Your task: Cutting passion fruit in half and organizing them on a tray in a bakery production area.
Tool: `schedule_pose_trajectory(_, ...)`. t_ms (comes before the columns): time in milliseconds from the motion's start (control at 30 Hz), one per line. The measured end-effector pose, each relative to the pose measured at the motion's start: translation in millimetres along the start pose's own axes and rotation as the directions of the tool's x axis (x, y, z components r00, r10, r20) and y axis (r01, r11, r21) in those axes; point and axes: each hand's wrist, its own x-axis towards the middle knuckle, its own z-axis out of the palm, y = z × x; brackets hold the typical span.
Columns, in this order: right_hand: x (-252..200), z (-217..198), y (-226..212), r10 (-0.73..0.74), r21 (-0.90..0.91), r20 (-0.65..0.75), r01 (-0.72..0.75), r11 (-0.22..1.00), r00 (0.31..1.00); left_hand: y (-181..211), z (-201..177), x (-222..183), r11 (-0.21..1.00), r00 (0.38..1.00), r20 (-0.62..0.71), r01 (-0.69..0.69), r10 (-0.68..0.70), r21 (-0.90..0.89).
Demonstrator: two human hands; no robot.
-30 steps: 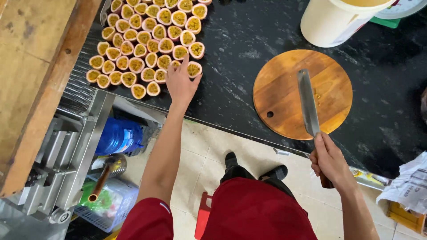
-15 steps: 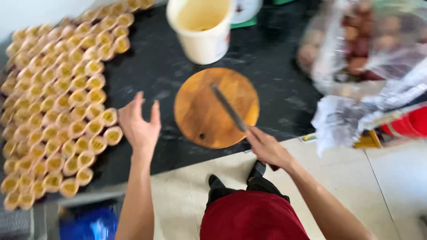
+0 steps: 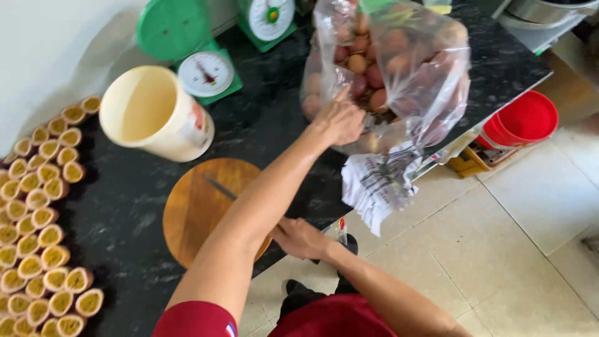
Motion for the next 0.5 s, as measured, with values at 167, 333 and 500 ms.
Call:
schedule_pose_trajectory(167,0.8,-32.2,-31.8,0.031,0.084,0.081,-0.038,0.996,0.996,-22.8,-14.7,-5.0,0.961,0.974,0.017,0.225,-0.225,-0.162)
schedule_pose_trajectory(333,7.2,-42.3,-32.1,0.021,0.104,0.160,-0.038,0.994,0.987,-32.9,-9.9,-14.1,0.934,0.945,0.035,0.327,-0.325,-0.144)
schedule_pose_trajectory(500,9.5,-36.7,-14.4,-0.099,0.134,0.151,0.079,0.988,0.984,-42.3,46.5,21.9,0.987,0.972,-0.223,-0.040,0.074,0.155)
